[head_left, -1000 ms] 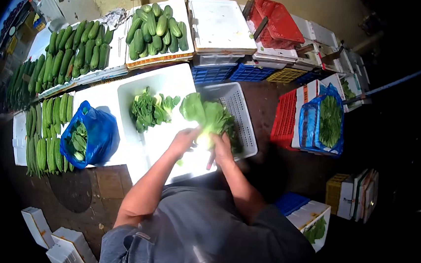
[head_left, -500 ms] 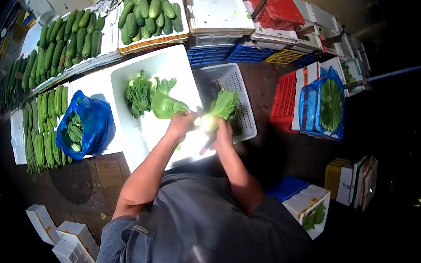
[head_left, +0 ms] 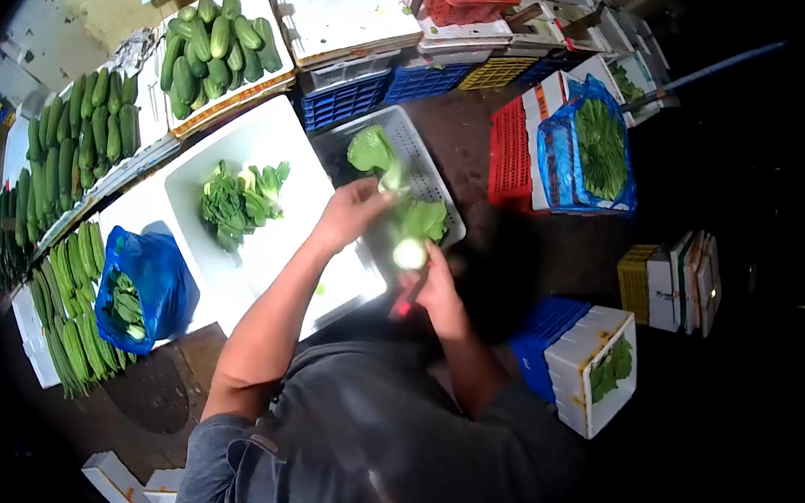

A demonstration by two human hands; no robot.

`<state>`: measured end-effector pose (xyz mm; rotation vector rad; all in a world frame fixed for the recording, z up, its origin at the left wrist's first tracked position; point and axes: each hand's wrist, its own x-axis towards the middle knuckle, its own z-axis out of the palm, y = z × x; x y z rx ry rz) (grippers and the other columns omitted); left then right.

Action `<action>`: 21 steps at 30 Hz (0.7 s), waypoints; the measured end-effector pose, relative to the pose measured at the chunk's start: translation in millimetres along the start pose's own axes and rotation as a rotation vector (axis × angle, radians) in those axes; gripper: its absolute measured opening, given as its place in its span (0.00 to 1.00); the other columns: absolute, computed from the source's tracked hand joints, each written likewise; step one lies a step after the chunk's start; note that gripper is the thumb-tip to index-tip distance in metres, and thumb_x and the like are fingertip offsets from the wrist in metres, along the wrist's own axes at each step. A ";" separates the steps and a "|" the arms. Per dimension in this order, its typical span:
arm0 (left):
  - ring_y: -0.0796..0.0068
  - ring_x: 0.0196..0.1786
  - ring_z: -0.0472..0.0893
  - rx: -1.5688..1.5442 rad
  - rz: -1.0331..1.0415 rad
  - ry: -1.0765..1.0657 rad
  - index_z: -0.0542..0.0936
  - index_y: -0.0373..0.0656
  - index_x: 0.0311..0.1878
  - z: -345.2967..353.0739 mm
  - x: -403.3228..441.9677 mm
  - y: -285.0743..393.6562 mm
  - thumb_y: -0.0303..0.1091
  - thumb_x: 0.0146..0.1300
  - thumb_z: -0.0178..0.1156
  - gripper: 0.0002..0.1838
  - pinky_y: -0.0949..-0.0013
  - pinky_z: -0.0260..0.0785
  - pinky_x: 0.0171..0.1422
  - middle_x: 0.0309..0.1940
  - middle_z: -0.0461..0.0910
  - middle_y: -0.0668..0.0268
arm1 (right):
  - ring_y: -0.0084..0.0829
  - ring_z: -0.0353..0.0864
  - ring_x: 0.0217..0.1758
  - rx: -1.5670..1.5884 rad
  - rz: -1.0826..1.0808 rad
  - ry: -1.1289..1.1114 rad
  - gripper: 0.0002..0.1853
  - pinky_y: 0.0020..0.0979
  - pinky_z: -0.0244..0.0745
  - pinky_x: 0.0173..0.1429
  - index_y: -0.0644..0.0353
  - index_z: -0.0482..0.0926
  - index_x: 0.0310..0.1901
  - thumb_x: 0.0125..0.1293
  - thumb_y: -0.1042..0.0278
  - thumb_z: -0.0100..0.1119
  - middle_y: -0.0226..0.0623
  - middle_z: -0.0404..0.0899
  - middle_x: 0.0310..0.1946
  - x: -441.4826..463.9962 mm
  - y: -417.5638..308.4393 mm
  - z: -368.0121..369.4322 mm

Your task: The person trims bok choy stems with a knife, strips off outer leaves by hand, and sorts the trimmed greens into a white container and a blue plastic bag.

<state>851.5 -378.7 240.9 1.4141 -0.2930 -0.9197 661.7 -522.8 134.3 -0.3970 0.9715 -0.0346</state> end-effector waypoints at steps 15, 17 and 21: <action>0.46 0.82 0.54 0.735 0.349 -0.103 0.71 0.45 0.72 -25.1 -87.4 -68.4 0.42 0.46 0.79 0.47 0.44 0.44 0.83 0.74 0.68 0.52 | 0.26 0.68 0.09 -0.104 0.480 -0.265 0.27 0.32 0.69 0.19 0.51 0.82 0.38 0.74 0.35 0.47 0.31 0.80 0.19 -26.0 40.1 58.0; 0.50 0.80 0.61 0.755 0.340 -0.037 0.74 0.44 0.69 -29.3 -89.6 -55.2 0.38 0.46 0.78 0.43 0.43 0.45 0.83 0.69 0.74 0.56 | 0.27 0.68 0.09 -0.152 0.494 -0.294 0.30 0.34 0.70 0.21 0.52 0.82 0.37 0.73 0.32 0.46 0.35 0.80 0.19 -27.7 38.5 74.8; 0.59 0.65 0.77 0.488 0.218 0.163 0.74 0.37 0.66 -44.4 -97.2 -51.2 0.36 0.51 0.75 0.38 0.52 0.60 0.76 0.60 0.79 0.55 | 0.23 0.69 0.14 -0.346 0.529 -0.498 0.36 0.35 0.77 0.30 0.54 0.78 0.42 0.69 0.22 0.45 0.39 0.81 0.31 -12.6 52.8 66.7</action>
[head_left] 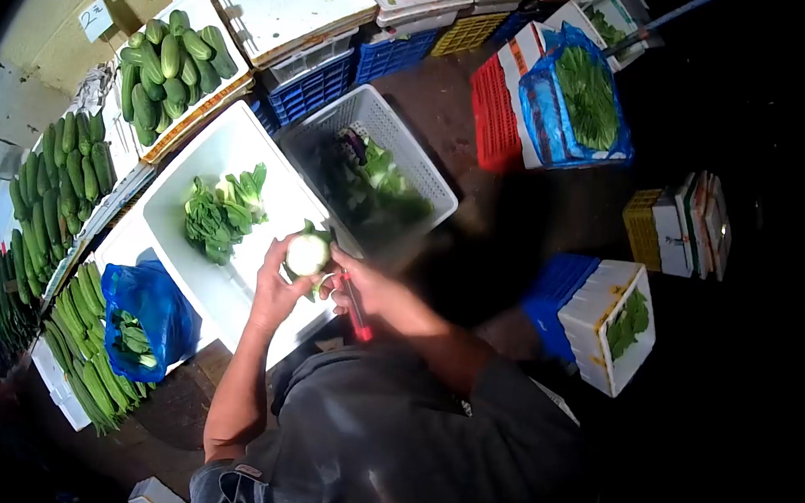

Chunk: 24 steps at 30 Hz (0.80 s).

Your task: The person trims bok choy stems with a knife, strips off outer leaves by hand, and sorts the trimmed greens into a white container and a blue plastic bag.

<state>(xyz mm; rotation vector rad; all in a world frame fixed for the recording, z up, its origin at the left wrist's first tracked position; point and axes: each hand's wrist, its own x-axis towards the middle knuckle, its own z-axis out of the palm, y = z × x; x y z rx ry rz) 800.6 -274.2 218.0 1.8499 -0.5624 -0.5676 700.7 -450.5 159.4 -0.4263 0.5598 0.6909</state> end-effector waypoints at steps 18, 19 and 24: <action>0.66 0.57 0.80 0.035 -0.043 -0.029 0.72 0.36 0.66 4.2 4.2 10.1 0.28 0.51 0.76 0.37 0.64 0.72 0.66 0.52 0.82 0.58 | 0.40 0.82 0.45 -1.210 -0.828 0.510 0.26 0.39 0.77 0.49 0.64 0.71 0.68 0.77 0.55 0.50 0.47 0.82 0.43 -62.7 -5.2 24.6; 0.61 0.59 0.80 0.237 0.077 -0.009 0.73 0.37 0.65 2.1 6.8 17.9 0.29 0.49 0.77 0.37 0.61 0.70 0.69 0.52 0.82 0.55 | 0.45 0.84 0.48 -1.394 -0.960 0.489 0.27 0.42 0.77 0.50 0.65 0.69 0.69 0.76 0.55 0.51 0.52 0.83 0.46 -70.1 -19.2 38.7; 0.43 0.66 0.74 0.334 0.158 -0.036 0.75 0.44 0.64 -6.0 11.7 30.9 0.35 0.49 0.77 0.36 0.45 0.60 0.77 0.57 0.80 0.49 | 0.61 0.83 0.38 -1.652 -0.665 0.382 0.41 0.52 0.76 0.45 0.66 0.55 0.75 0.70 0.50 0.59 0.58 0.84 0.35 -90.3 -53.5 84.6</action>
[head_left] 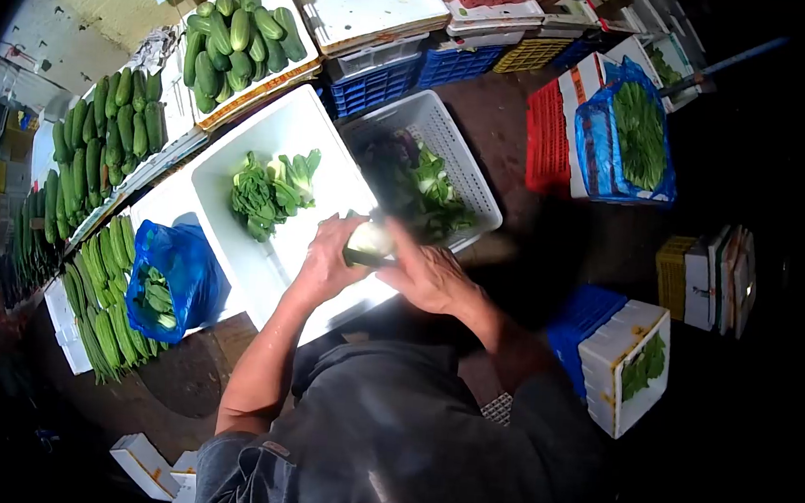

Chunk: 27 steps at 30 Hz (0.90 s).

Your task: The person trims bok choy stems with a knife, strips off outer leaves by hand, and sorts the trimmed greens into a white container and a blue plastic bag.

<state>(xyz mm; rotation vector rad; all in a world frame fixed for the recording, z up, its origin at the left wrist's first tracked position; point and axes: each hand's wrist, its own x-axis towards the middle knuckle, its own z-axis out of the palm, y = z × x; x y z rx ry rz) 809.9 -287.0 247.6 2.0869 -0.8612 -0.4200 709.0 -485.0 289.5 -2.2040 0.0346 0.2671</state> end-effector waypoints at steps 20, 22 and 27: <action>0.46 0.59 0.79 0.013 0.142 0.045 0.76 0.41 0.62 -12.1 -15.0 -0.7 0.33 0.49 0.77 0.35 0.44 0.60 0.77 0.49 0.82 0.51 | 0.61 0.83 0.44 0.107 -0.049 -0.031 0.33 0.48 0.75 0.48 0.59 0.61 0.73 0.74 0.50 0.55 0.63 0.82 0.39 0.4 14.4 12.1; 0.48 0.56 0.81 0.039 0.172 0.063 0.76 0.40 0.61 -13.5 -12.2 0.5 0.34 0.49 0.77 0.34 0.44 0.60 0.78 0.46 0.82 0.51 | 0.60 0.84 0.42 0.073 -0.039 -0.023 0.35 0.49 0.75 0.46 0.60 0.60 0.73 0.74 0.48 0.56 0.62 0.82 0.39 0.1 5.8 15.8; 0.47 0.56 0.81 0.015 0.186 0.050 0.76 0.40 0.62 -19.7 -12.3 3.9 0.32 0.49 0.75 0.34 0.43 0.59 0.78 0.47 0.82 0.51 | 0.59 0.84 0.44 0.109 -0.009 0.002 0.33 0.49 0.75 0.47 0.56 0.61 0.74 0.74 0.50 0.57 0.59 0.83 0.40 1.6 2.8 23.3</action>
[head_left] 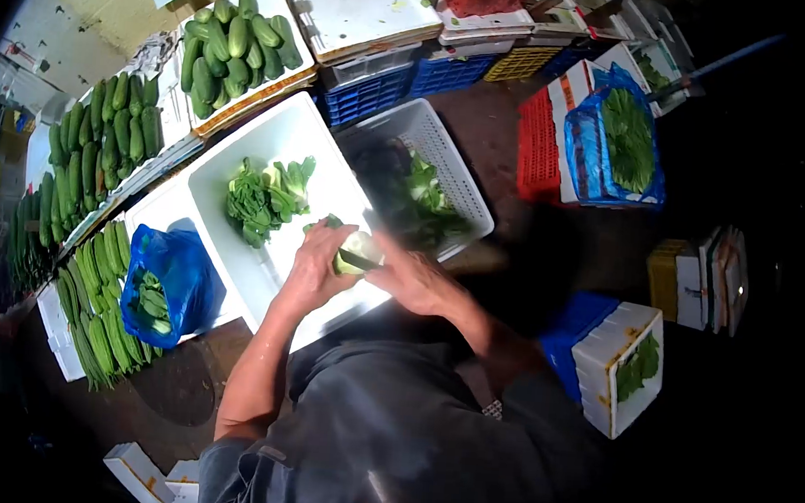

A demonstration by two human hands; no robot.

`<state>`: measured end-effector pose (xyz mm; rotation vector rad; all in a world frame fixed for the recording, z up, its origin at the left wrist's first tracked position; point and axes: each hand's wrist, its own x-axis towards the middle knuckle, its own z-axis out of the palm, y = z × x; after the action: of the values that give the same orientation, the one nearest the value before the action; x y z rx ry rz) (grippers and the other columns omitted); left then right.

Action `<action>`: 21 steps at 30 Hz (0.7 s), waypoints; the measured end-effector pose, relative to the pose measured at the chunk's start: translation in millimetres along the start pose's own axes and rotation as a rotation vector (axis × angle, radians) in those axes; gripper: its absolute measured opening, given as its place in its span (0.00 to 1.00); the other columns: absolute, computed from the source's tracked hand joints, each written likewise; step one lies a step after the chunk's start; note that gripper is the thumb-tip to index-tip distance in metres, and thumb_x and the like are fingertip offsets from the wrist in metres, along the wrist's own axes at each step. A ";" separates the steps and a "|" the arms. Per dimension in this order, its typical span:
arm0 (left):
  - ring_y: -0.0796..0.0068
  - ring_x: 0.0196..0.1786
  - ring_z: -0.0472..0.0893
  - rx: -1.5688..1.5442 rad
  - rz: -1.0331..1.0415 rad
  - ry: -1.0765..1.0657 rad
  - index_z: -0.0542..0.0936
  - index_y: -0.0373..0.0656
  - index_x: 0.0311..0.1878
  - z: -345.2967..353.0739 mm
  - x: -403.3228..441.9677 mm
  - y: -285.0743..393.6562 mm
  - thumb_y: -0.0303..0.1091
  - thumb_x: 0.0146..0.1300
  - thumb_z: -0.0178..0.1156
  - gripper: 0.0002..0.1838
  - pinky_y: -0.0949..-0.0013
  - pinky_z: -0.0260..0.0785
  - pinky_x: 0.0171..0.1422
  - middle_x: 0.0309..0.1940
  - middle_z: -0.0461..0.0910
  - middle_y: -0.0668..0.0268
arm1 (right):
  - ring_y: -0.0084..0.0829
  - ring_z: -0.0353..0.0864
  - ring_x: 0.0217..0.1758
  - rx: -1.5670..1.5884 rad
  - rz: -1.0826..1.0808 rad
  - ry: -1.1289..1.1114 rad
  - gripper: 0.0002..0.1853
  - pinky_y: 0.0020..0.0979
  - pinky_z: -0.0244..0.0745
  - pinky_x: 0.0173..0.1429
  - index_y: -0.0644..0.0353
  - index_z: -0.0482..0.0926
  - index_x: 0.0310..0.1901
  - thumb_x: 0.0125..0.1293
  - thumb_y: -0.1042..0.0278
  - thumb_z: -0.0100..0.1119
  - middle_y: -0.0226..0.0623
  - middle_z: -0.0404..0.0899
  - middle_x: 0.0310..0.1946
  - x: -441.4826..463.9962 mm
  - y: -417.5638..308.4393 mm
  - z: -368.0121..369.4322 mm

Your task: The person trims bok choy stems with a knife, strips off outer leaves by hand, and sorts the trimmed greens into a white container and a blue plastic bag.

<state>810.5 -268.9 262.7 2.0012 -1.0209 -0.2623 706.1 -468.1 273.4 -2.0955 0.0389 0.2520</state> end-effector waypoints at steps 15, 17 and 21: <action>0.48 0.51 0.80 -0.005 -0.096 -0.044 0.76 0.40 0.61 25.4 -12.3 -4.2 0.33 0.50 0.76 0.33 0.46 0.66 0.69 0.42 0.81 0.52 | 0.44 0.84 0.58 0.174 0.003 0.094 0.25 0.38 0.74 0.59 0.56 0.70 0.72 0.76 0.60 0.54 0.52 0.81 0.58 -7.6 81.0 28.4; 0.49 0.50 0.79 -0.042 -0.172 -0.057 0.77 0.41 0.61 17.7 -15.0 5.3 0.33 0.50 0.76 0.33 0.48 0.68 0.65 0.41 0.80 0.52 | 0.38 0.80 0.65 0.242 0.258 0.102 0.25 0.35 0.73 0.65 0.60 0.70 0.71 0.77 0.60 0.52 0.50 0.79 0.64 -11.9 74.8 18.4; 0.57 0.50 0.81 -0.128 -0.231 0.063 0.75 0.41 0.64 -0.9 -19.2 -0.4 0.32 0.51 0.77 0.36 0.55 0.75 0.56 0.42 0.81 0.57 | 0.29 0.73 0.31 0.694 0.778 0.391 0.29 0.42 0.80 0.42 0.59 0.78 0.62 0.76 0.40 0.50 0.32 0.74 0.31 -26.2 150.3 24.8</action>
<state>798.9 -254.0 259.4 1.9976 -0.7155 -0.3765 656.9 -526.0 138.8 -1.3214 1.0357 0.2363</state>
